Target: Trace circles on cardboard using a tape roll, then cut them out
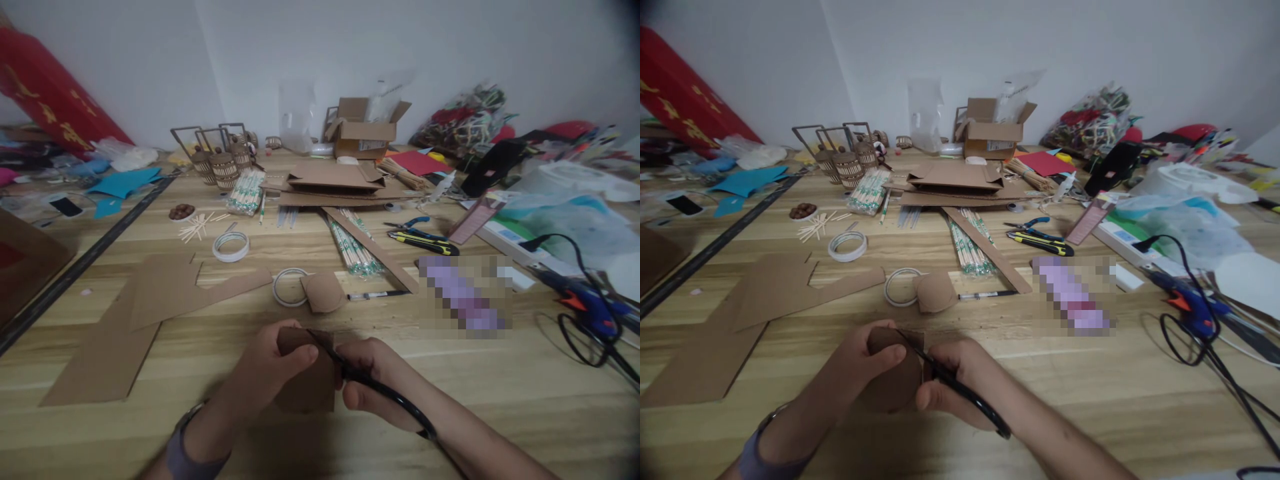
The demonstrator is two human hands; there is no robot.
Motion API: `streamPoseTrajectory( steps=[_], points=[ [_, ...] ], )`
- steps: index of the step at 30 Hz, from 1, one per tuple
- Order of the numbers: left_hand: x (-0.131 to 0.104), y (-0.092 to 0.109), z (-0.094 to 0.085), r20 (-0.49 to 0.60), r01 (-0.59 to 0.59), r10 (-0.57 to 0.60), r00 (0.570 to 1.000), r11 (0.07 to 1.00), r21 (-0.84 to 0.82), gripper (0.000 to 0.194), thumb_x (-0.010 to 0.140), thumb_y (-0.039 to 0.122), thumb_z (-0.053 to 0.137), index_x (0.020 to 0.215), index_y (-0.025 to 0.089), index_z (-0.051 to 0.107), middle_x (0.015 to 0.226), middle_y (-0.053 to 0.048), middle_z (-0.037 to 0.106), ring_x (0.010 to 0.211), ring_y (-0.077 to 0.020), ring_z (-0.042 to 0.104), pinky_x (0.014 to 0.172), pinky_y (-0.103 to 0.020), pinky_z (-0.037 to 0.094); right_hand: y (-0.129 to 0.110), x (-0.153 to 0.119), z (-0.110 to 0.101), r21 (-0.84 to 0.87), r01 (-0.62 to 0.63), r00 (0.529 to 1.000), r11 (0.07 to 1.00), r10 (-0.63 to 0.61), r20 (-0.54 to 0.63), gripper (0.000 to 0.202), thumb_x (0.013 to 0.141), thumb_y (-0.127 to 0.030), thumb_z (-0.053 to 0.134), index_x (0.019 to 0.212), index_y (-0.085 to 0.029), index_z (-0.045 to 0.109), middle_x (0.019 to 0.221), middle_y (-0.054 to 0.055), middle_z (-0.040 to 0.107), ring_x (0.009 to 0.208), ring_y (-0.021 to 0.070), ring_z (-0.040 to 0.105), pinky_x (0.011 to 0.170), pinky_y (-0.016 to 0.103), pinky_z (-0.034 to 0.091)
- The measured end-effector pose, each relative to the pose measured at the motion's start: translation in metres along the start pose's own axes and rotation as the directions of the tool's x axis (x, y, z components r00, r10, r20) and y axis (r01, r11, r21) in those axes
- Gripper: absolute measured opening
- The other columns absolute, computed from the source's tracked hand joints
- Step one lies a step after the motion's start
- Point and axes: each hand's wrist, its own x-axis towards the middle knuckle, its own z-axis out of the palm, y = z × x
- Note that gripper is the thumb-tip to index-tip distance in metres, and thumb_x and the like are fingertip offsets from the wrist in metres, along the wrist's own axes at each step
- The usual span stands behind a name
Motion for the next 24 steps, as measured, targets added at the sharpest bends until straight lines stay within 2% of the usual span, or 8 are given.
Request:
streamPoseTrajectory(
  steps=[3, 6, 11, 15, 24],
  points=[
    [0.0004, 0.0004, -0.0006, 0.002, 0.007, -0.007, 1.0, 1.0, 0.006, 0.026, 0.072, 0.044, 0.068, 0.072, 0.021, 0.056, 0.066, 0.005, 0.049, 0.065, -0.015, 0.044, 0.061, -0.027, 0.035, -0.003, 0.001, 0.0002, -0.002, -0.031, 1.0, 1.0, 0.031, -0.002, 0.076, 0.068, -0.093, 0.058, 0.067, -0.018, 0.049, 0.063, -0.004, 0.038, 0.061, 0.0116, 0.033, 0.051, 0.023, 0.023],
    [0.0011, -0.0002, -0.0015, 0.006, 0.008, -0.008, 1.0, 1.0, 0.005, 0.026, 0.071, 0.044, 0.068, 0.072, 0.02, 0.056, 0.067, 0.005, 0.049, 0.065, -0.0151, 0.043, 0.061, -0.027, 0.035, -0.003, 0.0022, -0.0005, 0.002, -0.064, 0.998, 0.998, 0.064, 0.002, 0.074, 0.065, -0.09, 0.065, 0.069, -0.017, 0.054, 0.063, -0.004, 0.042, 0.06, 0.0116, 0.035, 0.05, 0.022, 0.025],
    [0.0003, -0.0001, -0.0022, 0.014, 0.026, -0.026, 1.0, 1.0, -0.007, 0.027, 0.072, 0.044, 0.068, 0.076, 0.02, 0.058, 0.069, 0.004, 0.052, 0.067, -0.0156, 0.046, 0.063, -0.027, 0.036, 0.0032, 0.0011, -0.0042, -0.015, 0.011, 1.0, 1.0, -0.011, 0.007, 0.055, 0.072, -0.068, 0.078, 0.076, -0.016, 0.062, 0.059, -0.007, 0.041, 0.054, 0.0097, 0.034, 0.047, 0.02, 0.023],
    [0.001, -0.0011, -0.0024, 0.031, 0.024, -0.024, 0.999, 1.0, -0.001, 0.028, 0.071, 0.045, 0.068, 0.078, 0.019, 0.06, 0.071, 0.003, 0.056, 0.07, -0.0173, 0.05, 0.066, -0.029, 0.039, 0.0048, -0.0018, -0.0065, -0.016, -0.02, 0.999, 1.0, 0.021, 0.032, 0.046, 0.072, -0.059, 0.081, 0.078, -0.016, 0.063, 0.056, -0.008, 0.039, 0.051, 0.0088, 0.031, 0.044, 0.02, 0.021],
    [0.0021, -0.0024, -0.0021, 0.028, 0.023, -0.025, 0.999, 0.998, 0.055, 0.027, 0.071, 0.045, 0.068, 0.074, 0.021, 0.057, 0.069, 0.004, 0.052, 0.068, -0.0161, 0.047, 0.062, -0.027, 0.037, -0.0025, -0.0004, -0.0045, 0.019, -0.078, 0.997, 0.997, 0.078, 0.02, 0.045, 0.071, -0.058, 0.079, 0.072, -0.017, 0.06, 0.055, -0.008, 0.039, 0.05, 0.0088, 0.031, 0.044, 0.02, 0.022]
  ],
)
